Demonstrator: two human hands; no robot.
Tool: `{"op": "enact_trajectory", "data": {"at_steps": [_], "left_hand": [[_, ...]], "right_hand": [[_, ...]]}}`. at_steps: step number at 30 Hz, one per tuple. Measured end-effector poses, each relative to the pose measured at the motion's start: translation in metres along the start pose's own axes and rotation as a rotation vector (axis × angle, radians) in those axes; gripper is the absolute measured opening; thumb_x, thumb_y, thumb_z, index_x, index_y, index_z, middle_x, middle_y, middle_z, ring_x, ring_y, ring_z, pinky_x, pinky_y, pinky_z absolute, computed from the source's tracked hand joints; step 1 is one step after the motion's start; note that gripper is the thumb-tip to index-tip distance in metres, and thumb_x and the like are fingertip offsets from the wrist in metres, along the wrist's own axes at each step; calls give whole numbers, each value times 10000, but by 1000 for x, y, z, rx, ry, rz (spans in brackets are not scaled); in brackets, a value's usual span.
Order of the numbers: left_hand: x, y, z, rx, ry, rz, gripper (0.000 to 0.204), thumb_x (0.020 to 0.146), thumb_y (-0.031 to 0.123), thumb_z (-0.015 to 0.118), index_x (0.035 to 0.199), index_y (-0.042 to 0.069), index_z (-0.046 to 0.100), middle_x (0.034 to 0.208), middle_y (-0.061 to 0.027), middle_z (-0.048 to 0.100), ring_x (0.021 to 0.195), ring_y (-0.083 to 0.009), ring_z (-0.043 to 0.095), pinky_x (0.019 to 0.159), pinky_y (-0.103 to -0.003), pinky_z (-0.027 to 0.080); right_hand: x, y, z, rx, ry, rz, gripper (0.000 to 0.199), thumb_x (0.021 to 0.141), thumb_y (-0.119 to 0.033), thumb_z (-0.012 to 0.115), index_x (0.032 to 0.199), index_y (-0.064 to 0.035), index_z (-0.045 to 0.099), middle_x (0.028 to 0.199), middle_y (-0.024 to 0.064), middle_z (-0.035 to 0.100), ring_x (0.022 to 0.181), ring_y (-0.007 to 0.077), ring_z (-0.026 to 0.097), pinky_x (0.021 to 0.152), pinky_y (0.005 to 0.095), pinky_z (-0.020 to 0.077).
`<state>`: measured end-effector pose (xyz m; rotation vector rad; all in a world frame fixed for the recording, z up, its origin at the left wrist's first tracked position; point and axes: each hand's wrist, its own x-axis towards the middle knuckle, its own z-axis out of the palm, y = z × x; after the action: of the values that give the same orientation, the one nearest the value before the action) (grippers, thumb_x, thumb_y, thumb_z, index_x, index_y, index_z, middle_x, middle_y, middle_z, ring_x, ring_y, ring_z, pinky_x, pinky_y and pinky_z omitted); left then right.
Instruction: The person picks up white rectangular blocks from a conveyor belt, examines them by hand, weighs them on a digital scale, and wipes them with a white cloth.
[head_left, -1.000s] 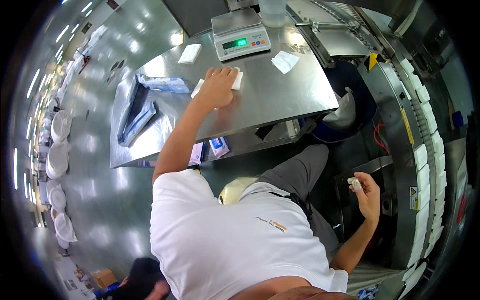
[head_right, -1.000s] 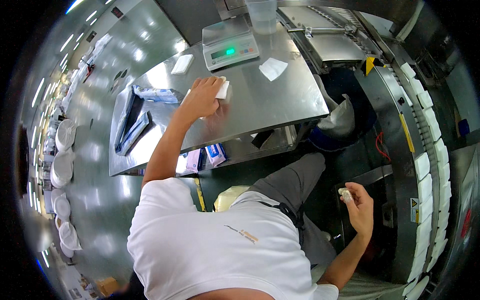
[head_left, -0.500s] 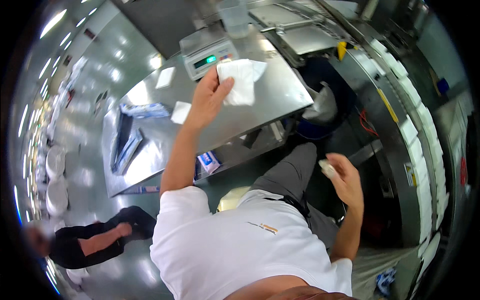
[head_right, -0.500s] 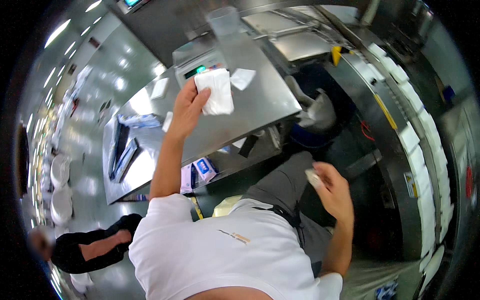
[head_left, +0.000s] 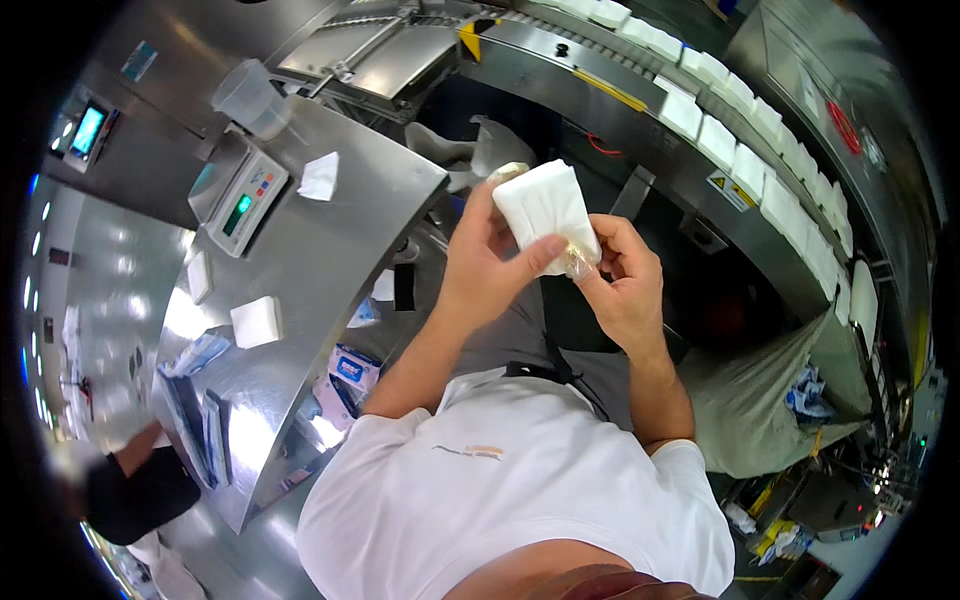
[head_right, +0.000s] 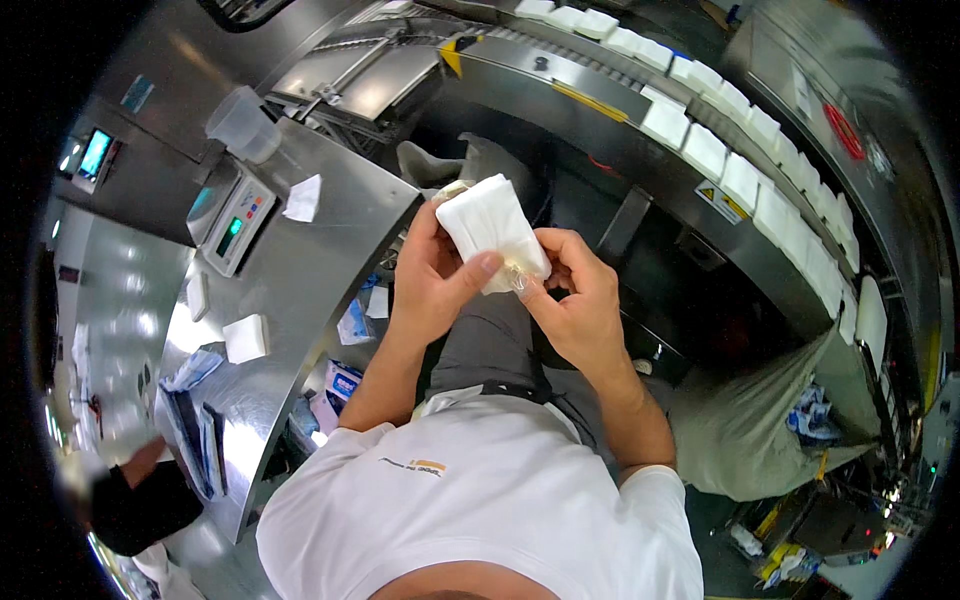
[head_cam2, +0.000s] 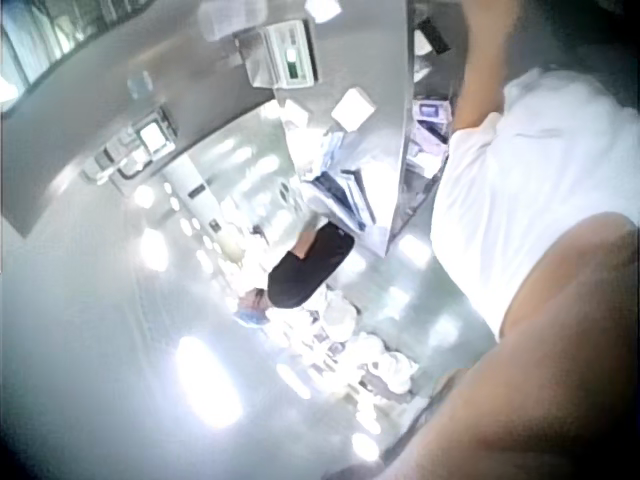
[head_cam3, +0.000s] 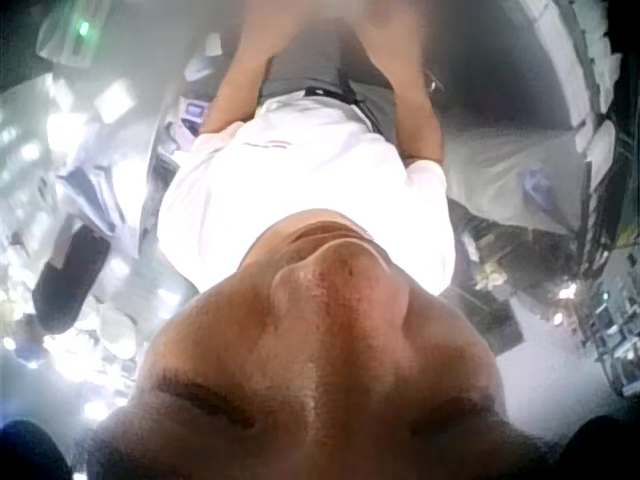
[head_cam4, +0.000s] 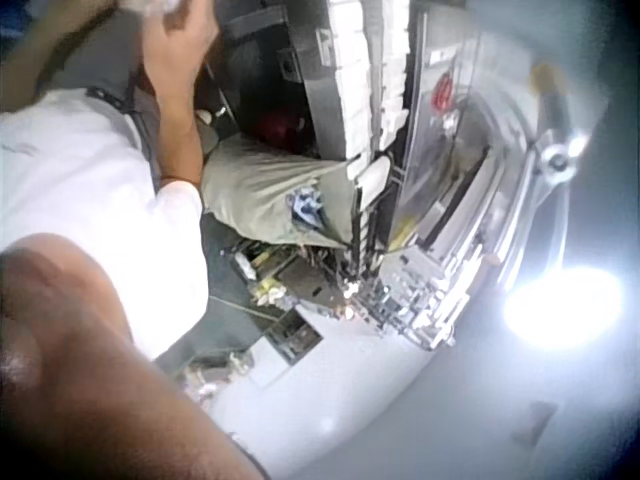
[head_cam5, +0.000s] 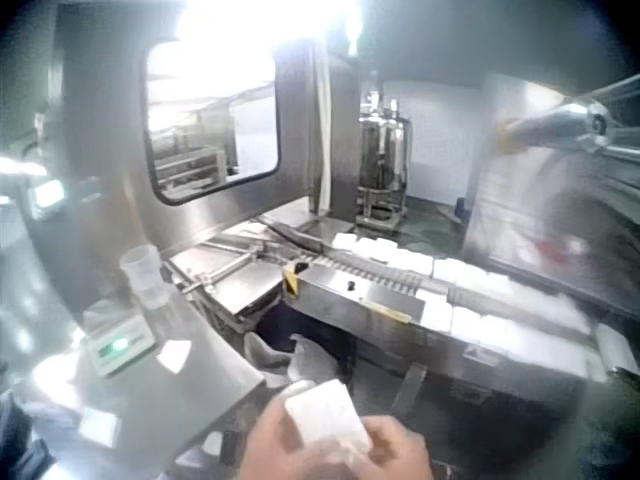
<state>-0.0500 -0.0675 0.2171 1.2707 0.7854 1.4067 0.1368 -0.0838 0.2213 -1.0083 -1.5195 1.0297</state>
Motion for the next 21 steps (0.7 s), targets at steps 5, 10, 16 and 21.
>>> {"op": "enact_trajectory", "data": {"at_steps": [5,10,16,21], "left_hand": [[8,-1,9,-222,-74,-205,481,946,110,773,1360,-18,566,1207,-86,664,1127,-169,649,980,-335,542],[-2,-9,16,-313,-109,-287,473,953,101,766,1361,-16,557,1239,-96,660,1140,-174,655,982,-324,545],[-6,-24,36,-336,9,-284,463,957,58,741,1341,-6,489,1265,-113,639,1152,-194,656,979,-359,569],[-9,-33,51,-347,45,-248,455,964,46,718,1325,3,443,1282,-130,620,1135,-199,662,975,-376,580]], "right_hand": [[-11,3,-26,49,46,12,243,972,-32,666,1200,40,621,997,52,682,819,81,631,722,235,531],[-12,14,-44,336,10,190,183,1053,-112,546,1164,14,618,936,31,653,711,55,567,645,212,476],[-26,23,-41,253,105,96,345,1072,-239,587,1297,12,517,1133,72,641,983,102,610,811,259,524],[-36,22,-23,245,214,140,595,918,-136,781,1380,23,441,1289,147,599,1159,182,618,896,323,555]]}}
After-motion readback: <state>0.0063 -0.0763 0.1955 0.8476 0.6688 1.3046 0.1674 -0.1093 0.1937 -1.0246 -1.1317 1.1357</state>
